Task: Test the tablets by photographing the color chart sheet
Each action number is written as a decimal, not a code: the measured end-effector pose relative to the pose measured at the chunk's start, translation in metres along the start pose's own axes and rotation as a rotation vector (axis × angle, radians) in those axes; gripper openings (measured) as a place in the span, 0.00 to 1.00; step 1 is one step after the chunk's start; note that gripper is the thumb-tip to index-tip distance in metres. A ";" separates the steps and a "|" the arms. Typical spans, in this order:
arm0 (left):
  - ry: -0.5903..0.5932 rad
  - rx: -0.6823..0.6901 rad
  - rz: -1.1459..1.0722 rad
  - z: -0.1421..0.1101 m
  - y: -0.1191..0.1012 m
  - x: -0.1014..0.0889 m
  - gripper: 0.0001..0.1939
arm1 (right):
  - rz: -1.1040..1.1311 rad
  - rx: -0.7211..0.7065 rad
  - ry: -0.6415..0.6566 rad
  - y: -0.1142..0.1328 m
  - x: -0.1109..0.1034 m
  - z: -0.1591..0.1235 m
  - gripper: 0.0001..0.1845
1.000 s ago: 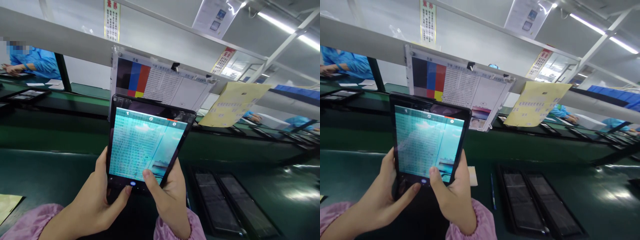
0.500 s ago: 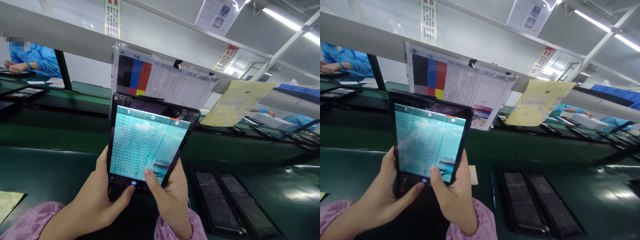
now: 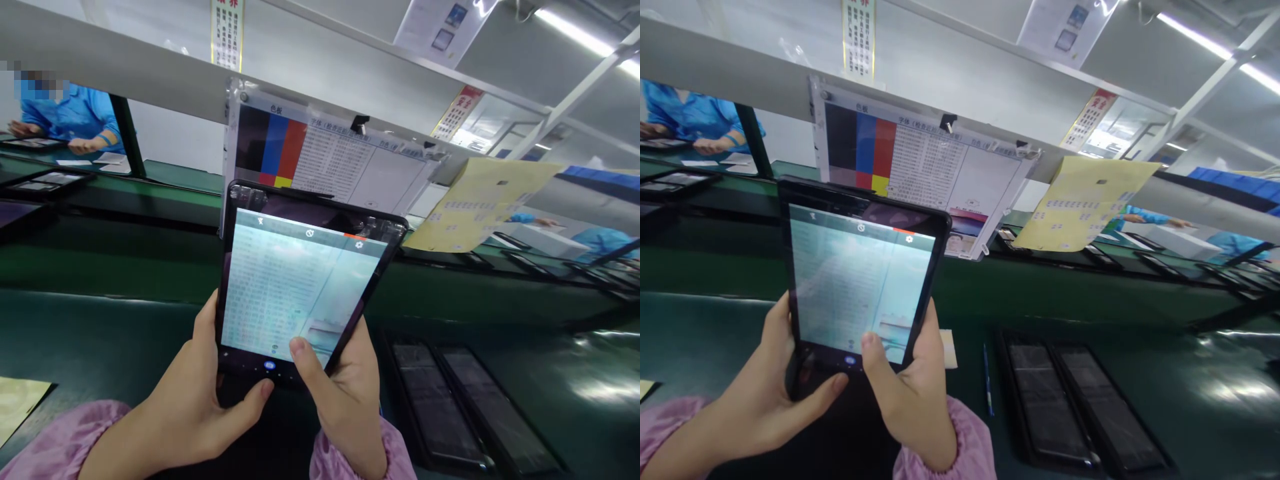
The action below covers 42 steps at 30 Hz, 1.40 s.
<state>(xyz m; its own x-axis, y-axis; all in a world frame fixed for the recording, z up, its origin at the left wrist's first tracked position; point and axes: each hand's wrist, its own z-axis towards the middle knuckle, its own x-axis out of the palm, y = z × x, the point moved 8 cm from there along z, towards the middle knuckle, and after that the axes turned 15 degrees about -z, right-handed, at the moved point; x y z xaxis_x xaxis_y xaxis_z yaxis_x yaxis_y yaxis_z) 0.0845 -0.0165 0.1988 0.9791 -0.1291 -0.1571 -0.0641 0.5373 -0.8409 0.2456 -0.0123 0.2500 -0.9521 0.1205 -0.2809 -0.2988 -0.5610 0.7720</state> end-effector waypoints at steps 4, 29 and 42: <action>0.009 0.000 -0.034 0.000 0.000 0.001 0.56 | -0.008 -0.029 -0.003 0.002 -0.001 0.001 0.29; 0.374 -0.004 -0.095 0.006 -0.001 -0.010 0.45 | 0.240 0.108 -0.004 -0.020 -0.006 -0.006 0.31; 0.384 0.076 -0.054 0.009 -0.005 -0.010 0.44 | 0.121 0.119 -0.086 -0.035 -0.021 -0.004 0.27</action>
<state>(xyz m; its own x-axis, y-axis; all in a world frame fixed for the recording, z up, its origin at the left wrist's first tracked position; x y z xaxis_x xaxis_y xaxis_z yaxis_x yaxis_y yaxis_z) 0.0768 -0.0103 0.2092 0.8364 -0.4536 -0.3077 0.0143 0.5793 -0.8150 0.2760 0.0018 0.2263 -0.9821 0.1300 -0.1360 -0.1822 -0.4757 0.8606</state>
